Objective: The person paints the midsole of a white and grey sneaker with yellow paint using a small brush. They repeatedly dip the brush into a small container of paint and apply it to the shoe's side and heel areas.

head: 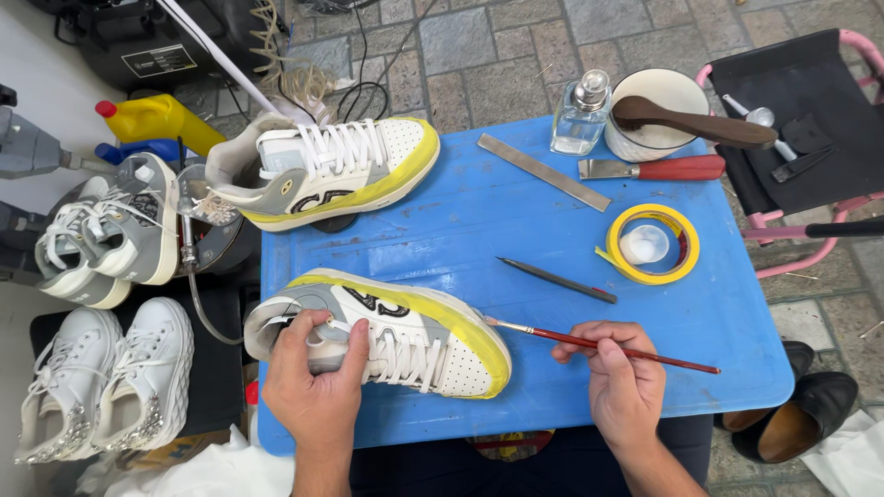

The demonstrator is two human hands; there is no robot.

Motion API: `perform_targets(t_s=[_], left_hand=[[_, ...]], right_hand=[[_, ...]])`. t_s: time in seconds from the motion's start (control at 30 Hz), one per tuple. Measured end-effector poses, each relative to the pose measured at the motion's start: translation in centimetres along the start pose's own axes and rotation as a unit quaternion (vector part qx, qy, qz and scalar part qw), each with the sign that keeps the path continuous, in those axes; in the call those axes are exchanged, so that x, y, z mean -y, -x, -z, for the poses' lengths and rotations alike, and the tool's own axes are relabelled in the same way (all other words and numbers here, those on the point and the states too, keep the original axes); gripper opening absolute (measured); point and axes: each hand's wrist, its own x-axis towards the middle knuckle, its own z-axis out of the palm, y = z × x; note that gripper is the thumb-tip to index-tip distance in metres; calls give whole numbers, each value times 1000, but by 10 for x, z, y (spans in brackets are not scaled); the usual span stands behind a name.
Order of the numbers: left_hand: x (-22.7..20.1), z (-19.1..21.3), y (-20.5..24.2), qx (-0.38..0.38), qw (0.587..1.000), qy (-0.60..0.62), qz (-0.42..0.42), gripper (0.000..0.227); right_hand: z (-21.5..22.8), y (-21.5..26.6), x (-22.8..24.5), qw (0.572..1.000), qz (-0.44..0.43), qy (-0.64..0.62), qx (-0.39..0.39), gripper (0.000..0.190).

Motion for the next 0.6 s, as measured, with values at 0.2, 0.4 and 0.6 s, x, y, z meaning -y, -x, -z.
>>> perform_targets(t_s=[0.2,0.4,0.6], left_hand=[[1,0,1,-2,1000,12,11,41],[3,0,4,3,1000,27,12,41],[6,-2,6,4,1000,23,11,41]], right_hand=[[10,21,5,999,31,22,23,17],[8,15,9,999,46,19,14,17],[1,2,7,996,8,62,65,18]])
